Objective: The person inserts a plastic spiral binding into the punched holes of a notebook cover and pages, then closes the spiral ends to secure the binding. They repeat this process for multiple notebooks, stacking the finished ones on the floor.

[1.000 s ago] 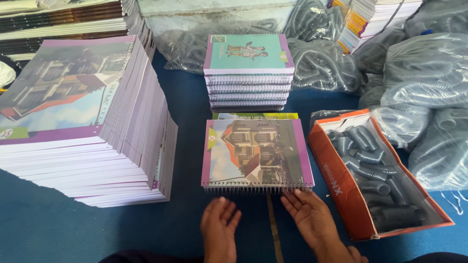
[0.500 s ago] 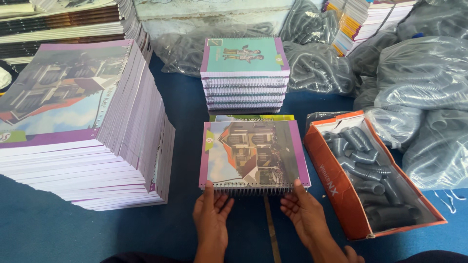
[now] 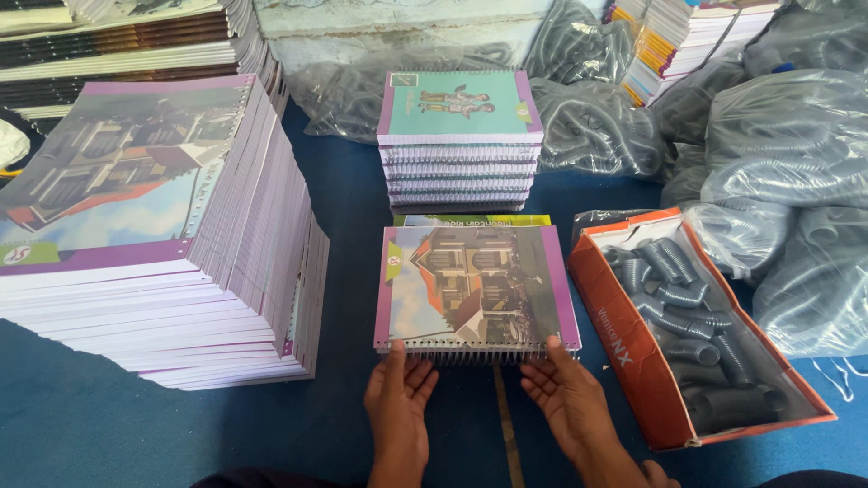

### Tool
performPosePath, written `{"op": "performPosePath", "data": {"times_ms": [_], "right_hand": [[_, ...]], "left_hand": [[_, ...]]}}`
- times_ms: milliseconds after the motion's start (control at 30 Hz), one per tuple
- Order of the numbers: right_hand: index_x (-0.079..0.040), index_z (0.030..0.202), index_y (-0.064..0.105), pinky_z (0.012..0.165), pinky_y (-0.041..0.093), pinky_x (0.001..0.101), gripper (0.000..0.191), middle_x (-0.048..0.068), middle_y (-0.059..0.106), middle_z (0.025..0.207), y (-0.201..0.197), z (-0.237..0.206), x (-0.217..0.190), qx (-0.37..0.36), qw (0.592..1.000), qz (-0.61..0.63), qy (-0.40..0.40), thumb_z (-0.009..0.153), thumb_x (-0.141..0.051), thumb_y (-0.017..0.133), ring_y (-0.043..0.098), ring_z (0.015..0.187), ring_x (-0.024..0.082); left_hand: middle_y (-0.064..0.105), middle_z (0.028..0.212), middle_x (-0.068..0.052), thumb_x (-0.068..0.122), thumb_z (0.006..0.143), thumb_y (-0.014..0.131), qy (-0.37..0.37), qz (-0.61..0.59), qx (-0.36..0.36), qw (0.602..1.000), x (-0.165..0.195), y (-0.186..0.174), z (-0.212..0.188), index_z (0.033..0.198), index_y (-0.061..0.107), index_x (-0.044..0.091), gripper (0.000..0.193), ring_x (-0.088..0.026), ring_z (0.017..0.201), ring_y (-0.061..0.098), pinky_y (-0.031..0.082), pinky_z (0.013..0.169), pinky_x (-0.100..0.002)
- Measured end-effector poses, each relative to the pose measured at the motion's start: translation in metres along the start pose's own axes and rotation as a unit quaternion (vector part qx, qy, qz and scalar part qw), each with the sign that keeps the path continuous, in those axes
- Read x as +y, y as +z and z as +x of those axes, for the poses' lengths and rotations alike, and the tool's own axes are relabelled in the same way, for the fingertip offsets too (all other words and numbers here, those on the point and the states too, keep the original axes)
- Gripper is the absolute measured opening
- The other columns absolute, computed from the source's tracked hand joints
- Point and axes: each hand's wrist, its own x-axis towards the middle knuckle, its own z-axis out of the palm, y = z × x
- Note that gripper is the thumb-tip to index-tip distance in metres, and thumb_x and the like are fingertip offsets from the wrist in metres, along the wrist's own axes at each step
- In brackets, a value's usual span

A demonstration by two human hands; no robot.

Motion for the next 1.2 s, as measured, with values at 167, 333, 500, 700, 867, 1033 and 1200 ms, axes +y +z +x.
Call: {"op": "performPosePath", "data": {"times_ms": [167,333,500,700,867,1033,1200], "right_hand": [[0.0,0.12,0.059,0.095,0.051,0.0449,0.052,0.019,0.065,0.11,-0.006,-0.001,-0.006,0.032,0.998,0.046,0.015,0.094,-0.045,0.062,0.064,0.109,0.03],[-0.001,0.116,0.058,0.097,0.054,0.046,0.039,0.017,0.068,0.111,-0.01,-0.002,-0.012,-0.019,0.997,0.078,-0.01,0.09,-0.029,0.062,0.067,0.109,0.03],[0.002,0.116,0.062,0.091,0.055,0.0413,0.044,0.015,0.067,0.106,-0.013,-0.001,-0.011,0.001,1.0,0.01,0.006,0.091,-0.034,0.068,0.067,0.103,0.026],[0.002,0.118,0.059,0.085,0.052,0.0408,0.056,0.012,0.06,0.096,-0.005,-0.002,-0.01,0.05,0.998,0.0,0.024,0.094,-0.047,0.069,0.06,0.093,0.024],[0.001,0.118,0.058,0.089,0.055,0.0425,0.053,0.015,0.066,0.106,-0.002,-0.009,-0.016,-0.006,0.999,0.049,-0.001,0.085,-0.039,0.068,0.066,0.103,0.027],[0.001,0.118,0.059,0.093,0.057,0.0418,0.046,0.016,0.067,0.107,-0.001,-0.011,-0.015,-0.007,1.0,0.012,-0.018,0.086,-0.03,0.071,0.066,0.106,0.026],[0.004,0.113,0.062,0.089,0.054,0.0414,0.046,0.017,0.065,0.102,0.0,-0.01,-0.013,0.026,0.999,-0.019,-0.002,0.094,-0.037,0.071,0.065,0.1,0.027]], "left_hand": [[0.052,0.11,-0.014,0.015,0.085,0.072,0.069,0.161,0.141,0.974,-0.008,-0.004,-0.012,0.124,0.047,0.005,0.047,-0.025,0.097,0.063,0.06,0.086,-0.039],[0.055,0.119,-0.012,0.002,0.076,0.07,0.361,0.441,0.075,0.818,-0.016,-0.009,-0.028,0.121,0.056,0.006,0.047,-0.024,0.109,0.061,0.054,0.092,-0.038],[0.052,0.128,-0.014,0.001,0.081,0.067,0.22,0.228,0.124,0.94,-0.013,-0.005,-0.014,0.134,0.047,0.004,0.056,-0.025,0.117,0.057,0.051,0.096,-0.044],[0.07,0.11,-0.011,0.014,0.087,0.066,0.03,-0.066,-0.02,0.997,-0.005,-0.013,0.003,0.124,0.063,0.002,0.04,-0.022,0.102,0.069,0.058,0.091,-0.044],[0.066,0.089,-0.007,0.024,0.087,0.077,0.036,-0.024,0.007,0.999,-0.01,-0.004,0.007,0.107,0.062,0.002,0.033,-0.017,0.082,0.065,0.06,0.082,-0.039],[0.06,0.082,-0.007,0.034,0.089,0.079,0.019,0.01,0.018,1.0,-0.007,-0.002,0.006,0.097,0.059,0.004,0.037,-0.017,0.075,0.06,0.061,0.079,-0.038],[0.061,0.089,-0.007,0.049,0.09,0.065,0.006,-0.015,0.007,1.0,0.002,0.0,-0.002,0.102,0.062,0.007,0.044,-0.019,0.083,0.063,0.059,0.08,-0.041]]}}
